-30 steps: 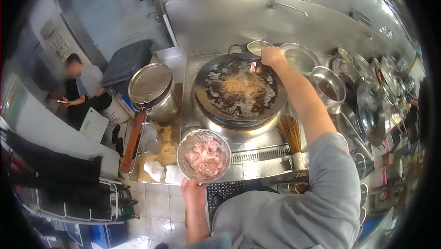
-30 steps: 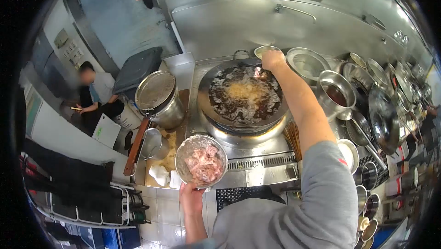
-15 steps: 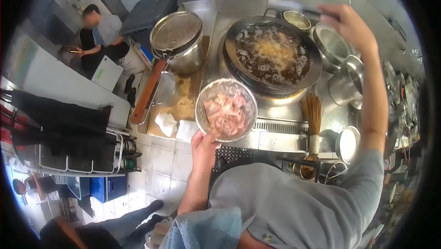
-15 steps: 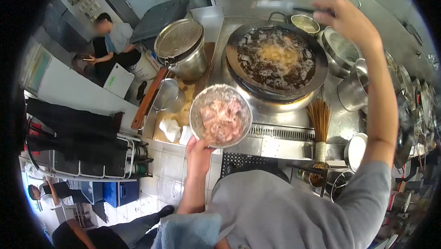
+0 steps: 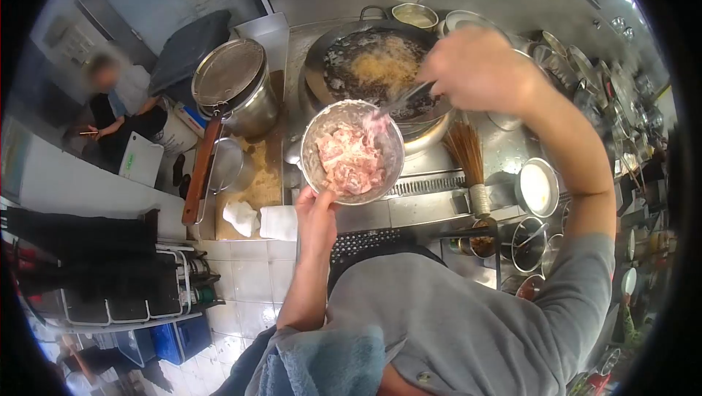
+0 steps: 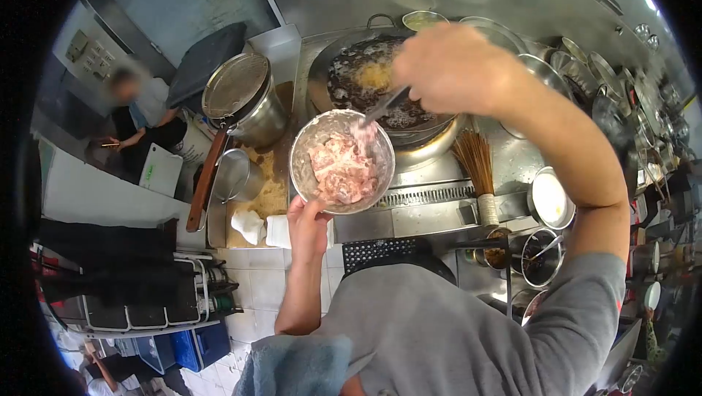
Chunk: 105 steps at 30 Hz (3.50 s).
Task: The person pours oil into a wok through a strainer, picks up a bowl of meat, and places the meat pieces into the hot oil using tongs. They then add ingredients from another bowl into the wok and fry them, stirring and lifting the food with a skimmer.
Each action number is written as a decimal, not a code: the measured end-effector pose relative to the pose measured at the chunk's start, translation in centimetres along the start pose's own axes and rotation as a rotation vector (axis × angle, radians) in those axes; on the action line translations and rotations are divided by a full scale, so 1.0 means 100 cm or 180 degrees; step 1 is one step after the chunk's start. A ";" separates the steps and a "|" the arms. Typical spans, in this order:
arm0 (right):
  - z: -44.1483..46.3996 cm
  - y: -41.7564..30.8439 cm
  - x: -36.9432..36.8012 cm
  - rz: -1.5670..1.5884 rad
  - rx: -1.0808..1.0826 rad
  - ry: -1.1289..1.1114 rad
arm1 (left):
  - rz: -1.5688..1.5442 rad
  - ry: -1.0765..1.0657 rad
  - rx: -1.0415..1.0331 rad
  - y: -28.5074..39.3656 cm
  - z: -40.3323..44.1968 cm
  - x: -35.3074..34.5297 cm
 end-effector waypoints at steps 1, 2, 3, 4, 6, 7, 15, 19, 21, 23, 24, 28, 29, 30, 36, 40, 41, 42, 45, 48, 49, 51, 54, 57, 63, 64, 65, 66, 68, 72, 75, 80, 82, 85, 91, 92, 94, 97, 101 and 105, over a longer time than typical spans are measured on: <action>-0.008 0.007 0.012 -0.0077 -0.0116 0.0263 | 0.0013 0.0030 0.0044 0.003 -0.002 -0.003; -0.015 0.014 0.026 -0.0153 -0.0216 0.0525 | 0.0019 0.0073 0.0087 0.009 -0.004 -0.008; -0.021 0.022 0.037 -0.0216 -0.0308 0.0795 | 0.0037 0.0125 0.0128 0.012 -0.006 -0.010; -0.026 0.033 0.045 -0.0187 -0.0440 0.0997 | 0.0017 0.0158 0.0153 0.010 -0.006 -0.010; -0.028 0.067 0.043 -0.0138 -0.0767 0.0972 | -0.0001 0.0174 0.0194 0.005 -0.001 -0.011; -0.026 0.081 0.037 -0.0115 -0.0895 0.0814 | -0.0040 0.0213 0.0205 0.004 0.000 -0.012; 0.006 0.170 -0.126 0.0186 -0.1781 -0.0582 | -0.0012 0.0274 0.0216 0.009 -0.006 -0.015; -0.013 0.188 -0.093 0.0424 -0.2182 -0.0337 | -0.0075 0.0446 0.0244 0.008 -0.008 -0.015; -0.029 0.189 -0.059 0.0384 -0.1835 0.0378 | 0.0008 0.0543 0.0271 0.009 -0.008 -0.018; -0.037 0.161 -0.019 0.0667 -0.1747 0.0462 | 0.0041 0.0568 0.0283 0.006 -0.006 -0.018; -0.039 0.144 -0.011 0.0599 -0.1463 0.0588 | 0.0068 0.0586 0.0283 0.005 -0.006 -0.016; -0.031 0.046 -0.009 0.0710 -0.0315 0.0438 | 0.0170 0.0356 0.0014 0.008 -0.007 -0.006; -0.026 0.025 -0.013 0.0765 -0.0225 0.0302 | 0.0224 0.0250 -0.0064 0.010 -0.007 -0.004; -0.017 0.007 -0.020 0.0808 -0.0155 0.0163 | 0.0270 0.0123 -0.0138 0.013 -0.006 -0.006; 0.024 -0.008 -0.042 0.0126 0.0256 -0.0323 | 0.0050 -0.0027 -0.0036 0.007 -0.002 -0.002; 0.006 0.007 -0.015 -0.0007 0.0183 0.0292 | 0.0039 0.0020 0.0153 0.011 -0.002 -0.007; -0.001 0.008 -0.002 -0.0058 0.0135 0.0580 | 0.0058 0.0034 0.0179 0.012 -0.003 -0.007; -0.009 0.011 0.014 -0.0100 0.0081 0.0868 | 0.0081 0.0046 0.0211 0.013 -0.003 -0.008; -0.015 0.041 0.043 0.0118 -0.0122 0.1276 | 0.0078 0.0139 0.0319 0.004 -0.001 -0.006; -0.010 0.059 0.036 0.0017 -0.0324 0.1323 | -0.0021 0.0275 0.0397 -0.005 0.005 -0.004; -0.004 0.067 0.022 -0.0098 -0.0332 0.1292 | -0.0066 0.0318 0.0435 -0.007 0.005 -0.004; 0.024 0.077 -0.027 0.0154 -0.0617 0.0402 | -0.0065 0.0336 0.0406 -0.008 0.004 -0.002; 0.069 0.086 -0.115 0.0119 -0.0897 -0.0740 | -0.0026 0.0396 0.0400 -0.007 0.001 -0.005; 0.079 0.092 -0.130 0.0372 -0.1051 -0.0810 | -0.0047 0.0476 0.0329 0.001 -0.002 -0.009; 0.025 0.101 -0.054 0.0870 -0.0690 0.0558 | 0.0277 0.0567 0.0364 -0.015 0.003 0.002; 0.023 0.077 -0.059 0.0984 -0.0329 0.0431 | 0.0346 0.0535 0.0313 -0.015 0.002 0.003; 0.020 0.056 -0.060 0.1066 -0.0001 0.0308 | 0.0406 0.0461 0.0261 -0.014 0.002 0.002; 0.015 0.037 -0.058 0.1118 0.0290 0.0188 | 0.0456 0.0342 0.0207 -0.011 0.002 0.003; 0.020 -0.010 -0.064 0.0979 0.0543 0.0068 | 0.0419 0.0153 0.0070 -0.012 0.004 0.011; 0.030 -0.014 -0.061 0.0473 0.0251 -0.0507 | 0.0202 -0.0079 0.0024 -0.014 0.005 0.007; 0.005 0.004 -0.032 0.0563 0.0223 0.0366 | 0.0038 0.0107 0.0351 -0.004 0.002 -0.001; -0.005 0.031 0.007 0.0758 -0.0166 0.0855 | -0.0180 0.0180 0.0478 -0.011 0.005 -0.001; 0.004 0.042 -0.009 0.0886 -0.0110 0.0885 | -0.0236 0.0205 0.0480 -0.007 0.006 -0.005; 0.009 0.005 -0.062 0.0686 0.0535 0.0670 | -0.0193 0.0251 0.0429 -0.011 0.010 -0.004; -0.006 0.000 -0.062 0.0800 0.0233 -0.0067 | 0.0112 0.0335 0.0156 -0.015 0.005 0.009; -0.004 0.000 -0.061 0.0883 0.0267 -0.0052 | 0.0133 0.0393 0.0051 -0.013 0.004 0.008; 0.002 0.003 -0.058 0.1030 0.0293 0.0002 | 0.0181 0.0461 -0.0174 -0.008 0.003 0.004; 0.027 -0.011 -0.076 0.1286 0.0362 -0.0094 | 0.0999 0.0495 -0.1027 -0.011 0.006 0.011; 0.043 -0.011 -0.085 0.1000 0.0415 -0.0303 | 0.1069 0.0318 -0.1109 -0.006 0.007 0.005; 0.030 0.014 -0.047 0.1129 0.0432 0.0517 | 0.0585 0.0192 -0.0136 -0.028 0.009 0.017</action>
Point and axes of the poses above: each hand's wrist, its own z-axis towards the middle knuckle, its own x-axis out of the back of the hand, y = z × x, the point moved 4 cm from there along z, towards the middle knuckle, and after that the axes turned 12 degrees about z, right-handed, at the moved point
